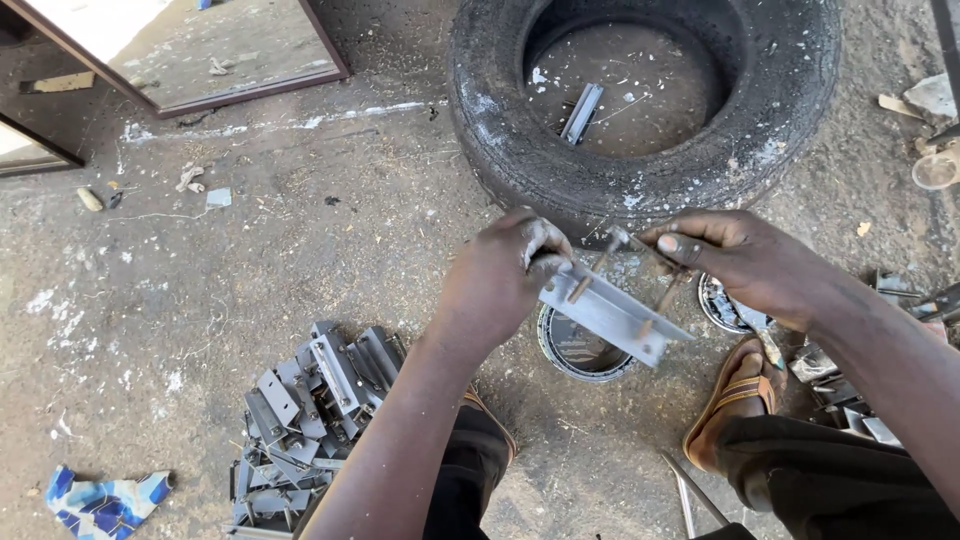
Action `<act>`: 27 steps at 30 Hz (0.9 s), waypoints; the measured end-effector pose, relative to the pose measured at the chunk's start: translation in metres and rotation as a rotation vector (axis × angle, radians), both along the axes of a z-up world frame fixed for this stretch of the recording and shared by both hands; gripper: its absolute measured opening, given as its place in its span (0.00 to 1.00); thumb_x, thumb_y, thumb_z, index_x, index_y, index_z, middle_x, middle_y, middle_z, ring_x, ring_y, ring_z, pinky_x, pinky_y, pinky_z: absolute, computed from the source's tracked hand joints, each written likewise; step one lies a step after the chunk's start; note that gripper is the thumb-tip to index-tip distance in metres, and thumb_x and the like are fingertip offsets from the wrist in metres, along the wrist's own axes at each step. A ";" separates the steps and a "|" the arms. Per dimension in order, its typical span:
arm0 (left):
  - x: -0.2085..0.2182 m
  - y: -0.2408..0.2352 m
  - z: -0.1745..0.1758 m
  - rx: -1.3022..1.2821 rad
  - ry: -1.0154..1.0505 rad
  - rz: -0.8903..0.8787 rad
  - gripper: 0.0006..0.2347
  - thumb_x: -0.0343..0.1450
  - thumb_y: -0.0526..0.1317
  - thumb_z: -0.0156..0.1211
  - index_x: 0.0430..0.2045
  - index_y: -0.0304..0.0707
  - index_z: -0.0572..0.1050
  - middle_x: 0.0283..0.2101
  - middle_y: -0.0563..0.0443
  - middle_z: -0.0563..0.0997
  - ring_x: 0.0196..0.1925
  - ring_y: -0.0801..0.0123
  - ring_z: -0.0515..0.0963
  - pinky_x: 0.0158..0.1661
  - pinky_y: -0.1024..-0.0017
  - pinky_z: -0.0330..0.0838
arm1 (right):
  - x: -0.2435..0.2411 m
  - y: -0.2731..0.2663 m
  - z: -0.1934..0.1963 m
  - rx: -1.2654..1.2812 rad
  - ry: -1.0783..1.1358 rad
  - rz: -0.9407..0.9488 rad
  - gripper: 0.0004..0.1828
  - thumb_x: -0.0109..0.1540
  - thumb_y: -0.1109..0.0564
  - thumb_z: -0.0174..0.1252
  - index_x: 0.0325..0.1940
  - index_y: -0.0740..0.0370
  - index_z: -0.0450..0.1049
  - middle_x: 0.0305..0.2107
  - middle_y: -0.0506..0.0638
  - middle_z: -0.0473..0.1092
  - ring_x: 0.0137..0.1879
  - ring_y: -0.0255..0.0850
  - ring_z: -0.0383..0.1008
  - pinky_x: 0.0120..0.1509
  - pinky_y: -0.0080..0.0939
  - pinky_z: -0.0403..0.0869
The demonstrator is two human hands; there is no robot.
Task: Painting a metal bracket with a brush and grey paint in a workshop environment.
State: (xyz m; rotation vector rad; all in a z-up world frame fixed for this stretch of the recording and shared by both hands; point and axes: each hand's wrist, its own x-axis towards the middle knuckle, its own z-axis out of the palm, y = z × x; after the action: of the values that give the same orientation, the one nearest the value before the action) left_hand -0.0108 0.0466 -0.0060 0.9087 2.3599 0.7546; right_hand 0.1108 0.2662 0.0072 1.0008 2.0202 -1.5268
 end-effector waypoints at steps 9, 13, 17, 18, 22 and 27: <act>0.005 0.001 -0.015 0.213 0.130 -0.069 0.08 0.62 0.29 0.63 0.28 0.44 0.76 0.36 0.56 0.82 0.36 0.63 0.81 0.32 0.63 0.72 | 0.000 -0.004 -0.002 0.222 -0.085 0.418 0.33 0.61 0.35 0.47 0.70 0.39 0.67 0.73 0.38 0.60 0.76 0.40 0.61 0.79 0.53 0.58; 0.009 0.002 -0.012 0.146 0.084 -0.062 0.07 0.65 0.31 0.67 0.31 0.43 0.79 0.39 0.56 0.83 0.39 0.69 0.83 0.39 0.67 0.79 | 0.006 0.010 -0.015 0.228 -0.127 0.518 0.38 0.59 0.28 0.41 0.73 0.33 0.63 0.77 0.41 0.48 0.82 0.43 0.48 0.83 0.59 0.47; 0.011 0.003 -0.017 0.238 -0.024 -0.098 0.03 0.70 0.34 0.63 0.35 0.39 0.79 0.38 0.47 0.81 0.45 0.48 0.85 0.45 0.53 0.81 | 0.012 0.010 -0.020 0.013 0.074 0.425 0.23 0.70 0.47 0.46 0.53 0.67 0.80 0.39 0.61 0.74 0.51 0.56 0.76 0.61 0.59 0.70; 0.009 0.003 -0.018 0.250 -0.037 -0.102 0.03 0.70 0.34 0.63 0.35 0.39 0.79 0.38 0.47 0.81 0.45 0.48 0.85 0.45 0.54 0.81 | 0.014 0.011 -0.022 -0.041 0.056 0.358 0.25 0.70 0.47 0.45 0.52 0.68 0.80 0.40 0.63 0.74 0.52 0.57 0.77 0.62 0.61 0.70; -0.002 -0.006 -0.020 0.285 0.012 -0.067 0.04 0.69 0.36 0.65 0.34 0.41 0.80 0.40 0.49 0.82 0.47 0.50 0.84 0.46 0.56 0.81 | 0.010 0.009 -0.028 -0.162 0.099 0.238 0.22 0.67 0.50 0.53 0.57 0.67 0.80 0.40 0.59 0.73 0.50 0.52 0.74 0.52 0.53 0.70; 0.003 -0.006 -0.007 0.234 0.179 -0.165 0.05 0.69 0.35 0.65 0.35 0.36 0.80 0.41 0.45 0.83 0.47 0.47 0.84 0.47 0.53 0.81 | 0.017 0.005 -0.052 0.493 0.220 0.671 0.21 0.65 0.50 0.57 0.62 0.53 0.74 0.51 0.55 0.75 0.59 0.53 0.77 0.58 0.53 0.77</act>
State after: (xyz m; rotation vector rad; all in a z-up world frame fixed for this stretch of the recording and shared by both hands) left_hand -0.0082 0.0407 -0.0129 1.3020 2.3427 0.9286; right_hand 0.1277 0.2710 -0.0452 0.2284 2.5927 -0.8253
